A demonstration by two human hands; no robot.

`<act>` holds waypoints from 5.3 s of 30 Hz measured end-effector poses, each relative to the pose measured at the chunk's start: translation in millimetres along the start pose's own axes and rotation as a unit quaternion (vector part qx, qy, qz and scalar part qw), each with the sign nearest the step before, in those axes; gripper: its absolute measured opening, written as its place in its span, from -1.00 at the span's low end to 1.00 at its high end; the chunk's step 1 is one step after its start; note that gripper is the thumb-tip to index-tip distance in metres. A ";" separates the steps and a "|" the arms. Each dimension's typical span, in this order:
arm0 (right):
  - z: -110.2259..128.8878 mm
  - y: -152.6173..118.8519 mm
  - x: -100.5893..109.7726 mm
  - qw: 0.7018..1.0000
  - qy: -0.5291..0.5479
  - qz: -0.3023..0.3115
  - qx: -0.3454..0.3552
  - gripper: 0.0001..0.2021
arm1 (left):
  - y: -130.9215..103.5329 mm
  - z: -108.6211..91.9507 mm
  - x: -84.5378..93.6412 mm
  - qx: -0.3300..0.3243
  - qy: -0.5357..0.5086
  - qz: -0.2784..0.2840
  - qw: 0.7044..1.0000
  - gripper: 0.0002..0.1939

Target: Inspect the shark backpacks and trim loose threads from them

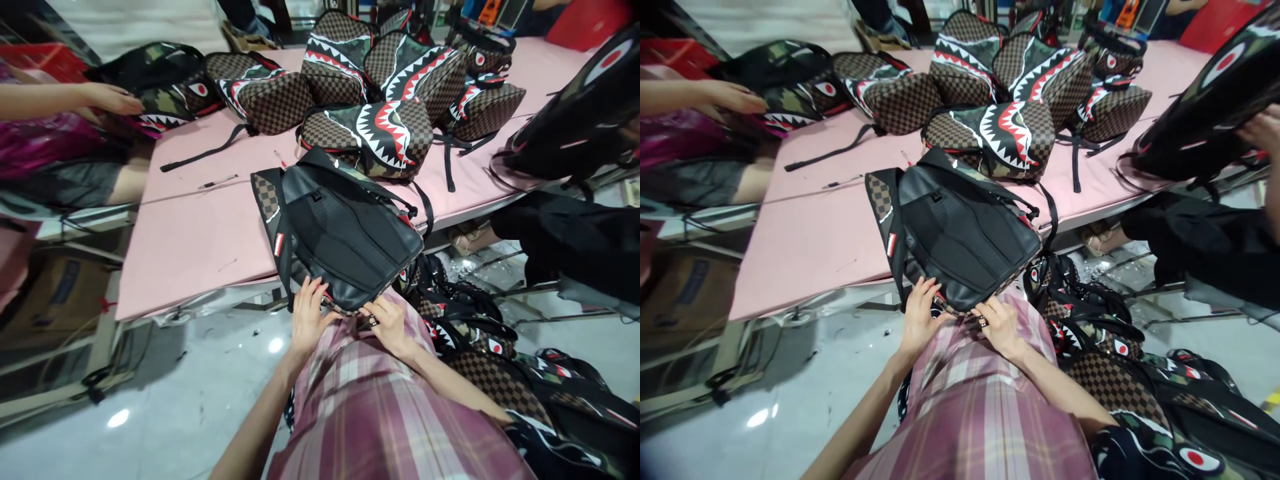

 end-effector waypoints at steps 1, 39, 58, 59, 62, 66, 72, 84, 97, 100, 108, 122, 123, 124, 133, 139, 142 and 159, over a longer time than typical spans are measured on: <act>-0.9 4.2 2.1 1.000 0.017 0.001 -0.008 -0.80 | -0.5 -3.5 1.0 -0.005 0.011 0.002 1.000 -0.30; 7.9 77.7 12.0 0.994 -0.024 0.070 0.084 -0.79 | -6.8 9.4 19.6 0.341 -0.113 -0.130 0.924 -0.91; 47.8 66.1 -17.8 0.980 -0.138 0.066 0.127 -0.86 | -11.7 18.6 10.4 0.371 -0.160 -0.131 0.905 -0.92; 48.0 66.1 -17.7 0.980 -0.141 0.069 0.125 -0.86 | -11.7 18.4 10.4 0.372 -0.161 -0.132 0.905 -0.92; 47.8 66.0 -18.6 0.981 -0.140 0.075 0.115 -0.87 | -12.6 17.9 9.3 0.371 -0.163 -0.132 0.905 -0.92; 43.2 64.4 -24.6 0.989 -0.094 0.086 0.077 -0.88 | -16.5 17.5 4.5 0.369 -0.162 -0.129 0.906 -0.95; 29.2 63.8 -28.8 0.992 0.073 0.101 -0.014 -0.84 | -21.5 19.2 0.6 0.387 -0.178 -0.128 0.896 -0.95; 24.9 67.3 -25.6 0.989 0.113 0.095 0.015 -0.86 | -16.3 9.9 8.4 0.384 -0.194 -0.166 0.888 -0.90; 51.2 69.6 -11.8 0.949 -0.152 0.051 0.271 -0.78 | -12.7 11.8 5.3 0.448 -0.263 -0.139 0.843 -0.87; 52.0 70.3 -12.7 0.943 -0.156 0.060 0.289 -0.78 | -13.8 11.4 3.6 0.473 -0.281 -0.149 0.821 -0.86; 53.3 72.1 -10.7 0.940 -0.155 0.063 0.297 -0.77 | -16.0 12.2 2.1 0.472 -0.260 -0.162 0.827 -0.86; 53.1 71.4 -20.1 0.932 -0.170 0.098 0.305 -0.75 | -8.4 6.4 9.1 0.423 -0.206 -0.167 0.867 -0.86; 53.3 71.7 -20.9 0.932 -0.172 0.101 0.304 -0.75 | -4.4 3.2 11.4 0.405 -0.198 -0.163 0.877 -0.87; 53.7 72.0 -21.7 0.931 -0.173 0.105 0.302 -0.75 | -0.6 0.2 13.2 0.387 -0.195 -0.157 0.887 -0.86; 53.7 75.3 -23.4 0.941 -0.162 0.091 0.284 -0.78 | -27.8 20.6 22.0 0.438 -0.182 -0.208 0.855 -0.87; 41.8 75.8 -24.7 0.964 -0.106 0.088 0.226 -0.80 | -12.3 4.8 15.0 0.378 -0.133 -0.172 0.900 -0.88; 40.0 75.4 -25.9 0.967 -0.097 0.090 0.219 -0.80 | -8.9 4.9 13.9 0.369 -0.084 -0.148 0.914 -0.87; 51.7 70.4 -24.0 0.944 -0.154 0.072 0.283 -0.82 | -7.6 11.1 3.4 0.372 -0.074 -0.070 0.922 -0.86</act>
Point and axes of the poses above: each hand's wrist, its own y-axis towards the middle knuckle, its own x-axis out of the back of the hand, z = x × y, the point moved 8 cm from there along y, towards the middle knuckle, and after that the axes turned 9 degrees about -z, right-handed, at the moved point
